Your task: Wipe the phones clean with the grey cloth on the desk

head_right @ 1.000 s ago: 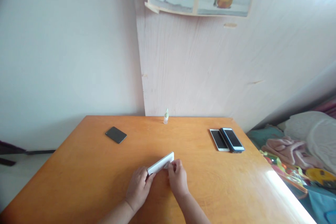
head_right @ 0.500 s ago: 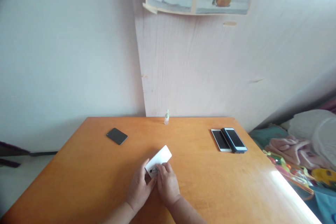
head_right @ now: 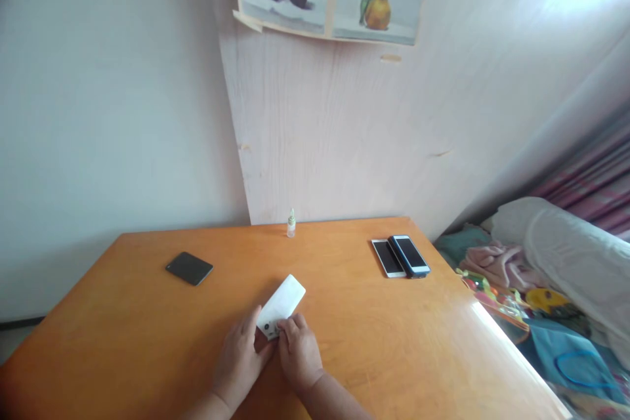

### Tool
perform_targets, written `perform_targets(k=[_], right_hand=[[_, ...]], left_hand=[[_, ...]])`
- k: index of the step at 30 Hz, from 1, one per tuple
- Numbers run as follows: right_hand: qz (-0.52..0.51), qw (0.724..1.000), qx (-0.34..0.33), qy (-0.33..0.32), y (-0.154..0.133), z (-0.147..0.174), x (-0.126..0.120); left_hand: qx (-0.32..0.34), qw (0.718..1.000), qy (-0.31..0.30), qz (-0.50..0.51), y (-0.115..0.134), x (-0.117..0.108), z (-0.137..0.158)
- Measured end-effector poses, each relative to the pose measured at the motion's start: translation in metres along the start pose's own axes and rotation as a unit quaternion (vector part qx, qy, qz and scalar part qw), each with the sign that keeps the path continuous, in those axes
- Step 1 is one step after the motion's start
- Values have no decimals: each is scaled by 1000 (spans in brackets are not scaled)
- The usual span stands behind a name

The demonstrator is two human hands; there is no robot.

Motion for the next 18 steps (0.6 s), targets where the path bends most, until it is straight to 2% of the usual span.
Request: perform_targets(k=[6,9,11,15,18], right_hand=[[22,1000,7,14,7,-2,-8],[63,997,2,50,12,-6,-19],[105,993,-17,52,10,-4,-21],[174,982,-78,-18,-7,16,-10],[203,972,-99,-65,-13,24,-7]], left_hand=[[-4,995,-49,-87,8,-15,-8],[23,995,-49,-86,12,-20,-5],[32,996,-36,-80,13,-21,-1],[48,998,-14,-46,10,-18,8],[49,999,-12,-19,8,-15,11]])
Point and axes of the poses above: each hand's wrist, its own z-axis away from the middle knuckle, its own x-axis out of the palm, y = z × x, the point moved 3 cm from there along -z, towards the middle knuckle, and after that the axes turned 1 degree about x, right-handed, at the moved point
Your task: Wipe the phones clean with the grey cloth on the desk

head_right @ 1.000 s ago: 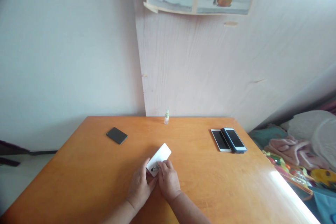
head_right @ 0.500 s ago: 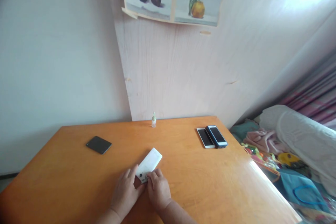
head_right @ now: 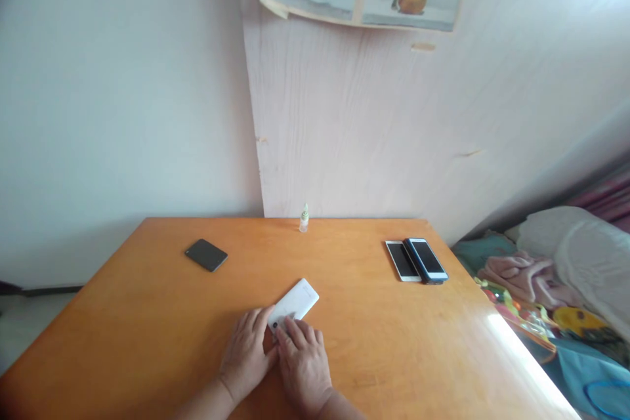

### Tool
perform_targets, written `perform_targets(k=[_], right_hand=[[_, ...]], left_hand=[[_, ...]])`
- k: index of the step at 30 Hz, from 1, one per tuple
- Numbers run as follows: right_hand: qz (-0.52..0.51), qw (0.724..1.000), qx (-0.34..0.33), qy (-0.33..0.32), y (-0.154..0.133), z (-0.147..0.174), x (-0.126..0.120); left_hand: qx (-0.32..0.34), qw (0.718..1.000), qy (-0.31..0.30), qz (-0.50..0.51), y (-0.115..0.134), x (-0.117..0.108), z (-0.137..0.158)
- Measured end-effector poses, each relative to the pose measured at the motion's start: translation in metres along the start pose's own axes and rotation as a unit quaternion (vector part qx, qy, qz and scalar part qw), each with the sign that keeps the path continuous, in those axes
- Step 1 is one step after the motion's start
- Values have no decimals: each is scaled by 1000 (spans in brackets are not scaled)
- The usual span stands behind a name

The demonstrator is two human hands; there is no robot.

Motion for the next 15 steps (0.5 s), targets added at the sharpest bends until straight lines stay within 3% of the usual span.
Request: perform_targets(k=[7,12,15], right_hand=[[64,995,72,16,34,-25,-11],[17,999,-16,-27,15,-12,4],[28,998,-24,-58,26,-15,2]], left_hand=[[-4,1000,20,17,4,-2,0],[-15,999,15,35,4,-2,2],[-16,999,13,41,6,-3,1]])
Point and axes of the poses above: each hand's wrist, its own z-axis away from the middle knuckle, its own x-axis out of the palm, y = z × x, the point moved 3 cm from there along -z, towards the middle knuckle, and after that the axes turned 1 degree about x, right-handed, at the moved point
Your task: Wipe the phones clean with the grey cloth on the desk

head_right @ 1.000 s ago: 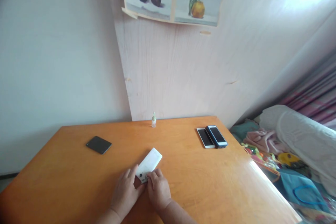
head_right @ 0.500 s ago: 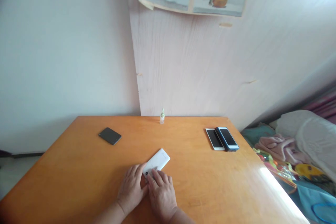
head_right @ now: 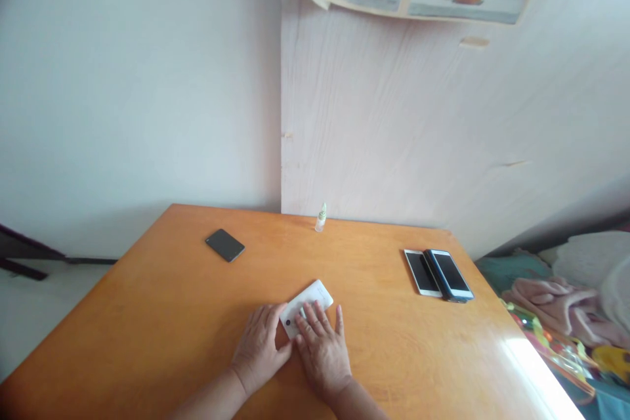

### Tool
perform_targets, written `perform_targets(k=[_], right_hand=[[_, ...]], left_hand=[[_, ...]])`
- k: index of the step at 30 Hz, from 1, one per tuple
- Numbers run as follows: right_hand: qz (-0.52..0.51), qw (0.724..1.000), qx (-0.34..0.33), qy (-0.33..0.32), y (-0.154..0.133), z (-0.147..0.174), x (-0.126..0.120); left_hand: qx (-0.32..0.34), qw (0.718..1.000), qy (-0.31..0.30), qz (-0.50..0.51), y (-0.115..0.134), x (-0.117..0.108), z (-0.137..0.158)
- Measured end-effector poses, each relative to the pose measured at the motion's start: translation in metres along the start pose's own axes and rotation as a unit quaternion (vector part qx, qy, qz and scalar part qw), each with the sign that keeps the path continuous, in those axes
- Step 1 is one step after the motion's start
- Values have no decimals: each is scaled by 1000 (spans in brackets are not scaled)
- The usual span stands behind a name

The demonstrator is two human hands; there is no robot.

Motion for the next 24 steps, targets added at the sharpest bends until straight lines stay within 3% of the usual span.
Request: perform_targets(k=[3,5,9,11,16,17,22,24], right_hand=[[40,995,86,7,19,-14,-8],[51,992,112,8,15,-20,-9],[11,999,-12,-45,-19,-14,-1],[-1,997,-44,-66,-23,-13,-2],[51,992,109,-43,4,-35,-13],[55,991,115,-40,2,-37,-13],[5,996,-38,-81,-31,-30,0],[6,995,-39,-89,-26,-33,-2]], left_hand=[[2,1000,3,0,2,-2,-1],[0,1000,5,2,1,-1,-1],[6,1000,8,13,-3,4,2],[6,1000,13,13,-4,5,2],[0,1000,24,-4,-3,5,1],[2,1000,28,-4,-3,5,1],[11,998,56,-3,-7,8,4],[7,998,57,-1,-8,9,4]])
Point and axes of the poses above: each hand's wrist, its own z-axis away from the middle knuckle, its own x-axis out of the palm, y = z × x, the point moved 3 cm from there along -z, towards the middle knuckle, and after that the axes turned 1 degree about x, right-handed, at the moved point
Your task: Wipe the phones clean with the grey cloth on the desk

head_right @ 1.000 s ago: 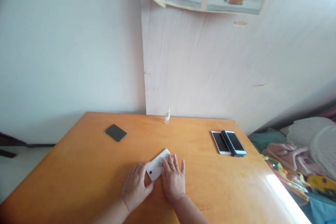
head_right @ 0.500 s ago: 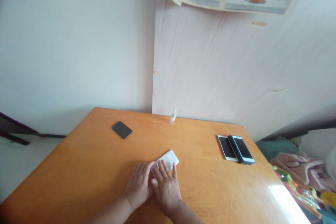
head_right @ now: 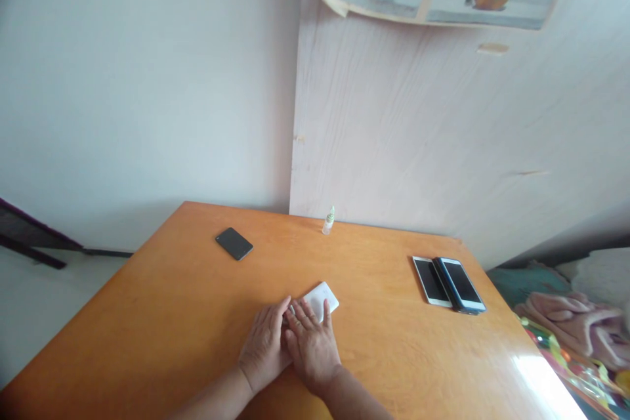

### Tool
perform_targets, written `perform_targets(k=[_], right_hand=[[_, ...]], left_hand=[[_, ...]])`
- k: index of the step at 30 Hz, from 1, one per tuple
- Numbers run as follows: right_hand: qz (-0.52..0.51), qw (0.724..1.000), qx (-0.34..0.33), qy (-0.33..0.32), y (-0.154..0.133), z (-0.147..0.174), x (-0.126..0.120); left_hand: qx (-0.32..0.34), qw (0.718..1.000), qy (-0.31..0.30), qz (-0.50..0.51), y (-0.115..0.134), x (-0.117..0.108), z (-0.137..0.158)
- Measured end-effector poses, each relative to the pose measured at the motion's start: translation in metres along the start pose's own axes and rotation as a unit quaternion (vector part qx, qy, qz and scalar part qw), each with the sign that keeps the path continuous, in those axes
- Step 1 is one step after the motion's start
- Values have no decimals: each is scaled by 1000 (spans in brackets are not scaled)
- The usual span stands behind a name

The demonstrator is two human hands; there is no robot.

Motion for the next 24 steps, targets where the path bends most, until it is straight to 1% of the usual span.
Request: perform_targets(k=[1,3,4,5,6,7,10,11,12,13,16,17,18,19,22,23,24], right_hand=[[7,1000,26,2,8,-3,-3],[27,994,104,15,24,-11,-10],[36,990,138,21,29,-14,-12],[42,987,155,24,30,-16,-12],[45,987,152,24,27,-16,-10],[45,990,130,20,20,-14,-7],[35,999,26,3,-2,-2,6],[33,999,9,-1,-4,0,7],[33,999,9,-3,-2,1,6],[35,999,29,-2,5,0,4],[51,988,148,16,28,-7,-6],[52,983,173,22,30,-8,-7],[50,983,175,24,29,-8,-6],[43,987,154,23,23,-5,-3],[16,999,36,5,1,9,8],[12,1000,15,1,-1,14,10],[14,1000,16,0,1,16,10]], left_hand=[[-4,1000,-2,0,0,0,0],[-10,1000,-7,1,0,1,-1],[-9,1000,-11,2,1,1,-1],[-9,1000,-13,3,1,1,-1],[-8,1000,-13,3,1,1,-1],[-7,1000,-11,3,0,1,-1],[-6,1000,-3,0,0,1,-1],[-7,1000,-1,-1,0,0,-1],[-8,1000,-1,-2,0,0,-1],[-9,1000,-3,-2,1,0,-1],[-14,1000,-13,-6,2,0,-2],[-15,1000,-15,-8,1,0,-3],[-14,1000,-16,-10,1,0,-2],[-13,1000,-15,-12,0,1,-2],[-2,1000,-9,-21,-1,1,0],[0,1000,-10,-23,-1,2,0],[0,1000,-13,-23,-1,2,0]])
Point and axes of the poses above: each hand's wrist, its own z-axis away from the middle knuckle, its own x-axis out of the palm, y = z × x, the point moved 3 cm from there along -z, towards the middle knuckle, and after that the axes turned 1 degree about x, right-handed, at the moved point
